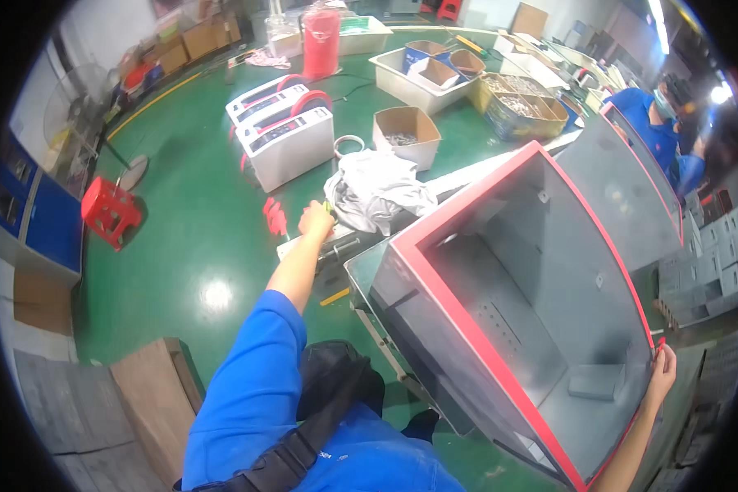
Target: Applying red adhesive tape to the edges of metal cabinet casings on an assembly line.
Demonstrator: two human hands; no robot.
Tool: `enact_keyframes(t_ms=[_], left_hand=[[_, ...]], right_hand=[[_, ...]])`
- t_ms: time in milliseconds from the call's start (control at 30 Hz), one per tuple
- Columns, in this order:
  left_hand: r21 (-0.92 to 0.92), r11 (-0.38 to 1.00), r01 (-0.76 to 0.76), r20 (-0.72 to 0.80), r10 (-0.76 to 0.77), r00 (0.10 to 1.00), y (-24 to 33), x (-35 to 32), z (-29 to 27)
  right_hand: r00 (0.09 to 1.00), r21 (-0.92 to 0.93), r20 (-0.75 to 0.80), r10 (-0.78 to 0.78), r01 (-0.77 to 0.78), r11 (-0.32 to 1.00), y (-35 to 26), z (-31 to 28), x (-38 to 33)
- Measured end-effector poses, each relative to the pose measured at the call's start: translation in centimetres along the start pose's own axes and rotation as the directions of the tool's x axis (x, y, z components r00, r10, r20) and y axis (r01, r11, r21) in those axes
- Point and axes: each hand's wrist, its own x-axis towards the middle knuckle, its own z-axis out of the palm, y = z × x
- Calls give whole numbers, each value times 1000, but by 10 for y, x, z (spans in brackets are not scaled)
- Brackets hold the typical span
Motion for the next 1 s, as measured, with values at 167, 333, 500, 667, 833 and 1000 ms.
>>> enact_keyframes(t_ms=[167, 333, 500, 667, 833, 1000], left_hand=[[-73, 997, 39, 288, -16, 958, -37, 47, -5], [-835, 533, 138, 234, 117, 965, -33, 42, -68], [-952, 125, -280, -183, 501, 846, 123, -114, -211], [-856, 136, -498, -55, 935, 350, 258, -291, -195], [-840, 123, -529, 101, 992, 71, 333, -450, -118], [-852, 109, -512, 81, 994, 76, 361, -520, -56]], right_hand=[[999, 130, -26, 41, -37, 991, -19, 4, -3], [995, 140, -85, -54, 65, 988, -36, 5, 0], [998, 303, -9, -54, 55, 951, -37, 11, 0], [992, 365, 75, -102, 68, 928, -44, 4, -10], [960, 447, 232, -158, 39, 894, -45, 2, -14], [930, 666, 322, -176, -90, 740, -31, -16, -13]])
